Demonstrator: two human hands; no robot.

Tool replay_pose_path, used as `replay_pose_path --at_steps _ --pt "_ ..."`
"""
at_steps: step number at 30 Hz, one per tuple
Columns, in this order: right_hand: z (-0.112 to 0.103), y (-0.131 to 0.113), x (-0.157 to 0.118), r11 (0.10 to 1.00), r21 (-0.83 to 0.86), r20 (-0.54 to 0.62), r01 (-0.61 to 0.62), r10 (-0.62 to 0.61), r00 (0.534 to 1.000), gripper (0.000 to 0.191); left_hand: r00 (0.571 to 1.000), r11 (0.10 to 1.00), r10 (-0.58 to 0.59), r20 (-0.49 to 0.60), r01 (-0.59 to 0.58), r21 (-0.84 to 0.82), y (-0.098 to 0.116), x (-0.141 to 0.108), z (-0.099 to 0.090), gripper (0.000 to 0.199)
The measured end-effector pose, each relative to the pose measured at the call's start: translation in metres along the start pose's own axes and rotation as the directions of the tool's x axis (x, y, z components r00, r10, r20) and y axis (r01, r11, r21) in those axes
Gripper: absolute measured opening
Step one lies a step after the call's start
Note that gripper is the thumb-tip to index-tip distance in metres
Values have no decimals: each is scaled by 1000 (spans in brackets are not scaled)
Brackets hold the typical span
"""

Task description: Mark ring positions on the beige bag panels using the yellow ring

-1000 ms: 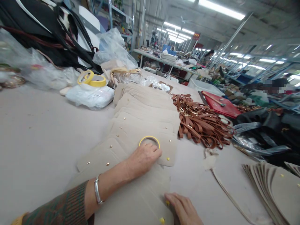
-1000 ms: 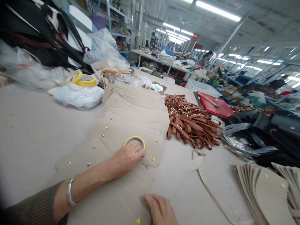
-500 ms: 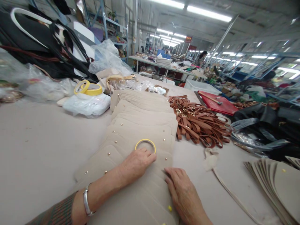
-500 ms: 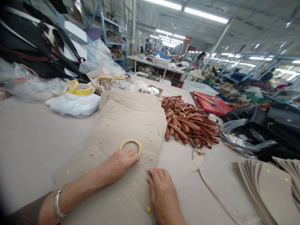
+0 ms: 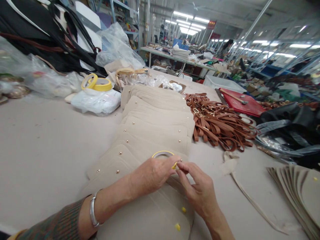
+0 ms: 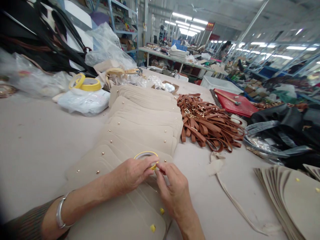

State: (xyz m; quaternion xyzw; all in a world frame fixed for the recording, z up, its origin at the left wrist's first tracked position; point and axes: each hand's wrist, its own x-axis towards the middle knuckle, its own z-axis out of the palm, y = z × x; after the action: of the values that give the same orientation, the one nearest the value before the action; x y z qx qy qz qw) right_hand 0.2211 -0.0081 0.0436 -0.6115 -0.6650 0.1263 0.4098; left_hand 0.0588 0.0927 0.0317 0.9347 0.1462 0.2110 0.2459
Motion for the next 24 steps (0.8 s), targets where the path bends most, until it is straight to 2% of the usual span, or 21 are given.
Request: replay_pose_path --at_steps 4,10,13,15,17,20,22,24 --pt "4 2 -1 996 -66 15 62 -61 998 16 1000 999 23 -18 -23 36 1 0 2 31" --pt "12 6 -1 975 -198 -101 98 -120 988 16 999 999 -4 -33 5 47 1 3 1 10" --pt "14 4 -1 977 -202 -142 65 -95 985 16 997 992 15 -70 -7 123 -1 6 0 15" --pt "15 1 1 994 -106 -170 -37 18 985 13 993 983 64 -101 -45 178 0 9 -1 19" --pt "15 1 4 967 105 -148 -232 246 958 11 984 972 116 -134 -85 217 5 12 -2 20" --pt "13 13 10 754 422 -25 -504 565 825 19 968 958 174 -180 -124 259 13 16 -2 20" --pt "9 28 11 629 516 26 -581 666 745 26 969 946 169 -180 -108 306 14 16 0 18" --pt "3 43 11 572 527 66 -628 709 702 32 984 926 121 -130 -64 373 10 16 4 15"
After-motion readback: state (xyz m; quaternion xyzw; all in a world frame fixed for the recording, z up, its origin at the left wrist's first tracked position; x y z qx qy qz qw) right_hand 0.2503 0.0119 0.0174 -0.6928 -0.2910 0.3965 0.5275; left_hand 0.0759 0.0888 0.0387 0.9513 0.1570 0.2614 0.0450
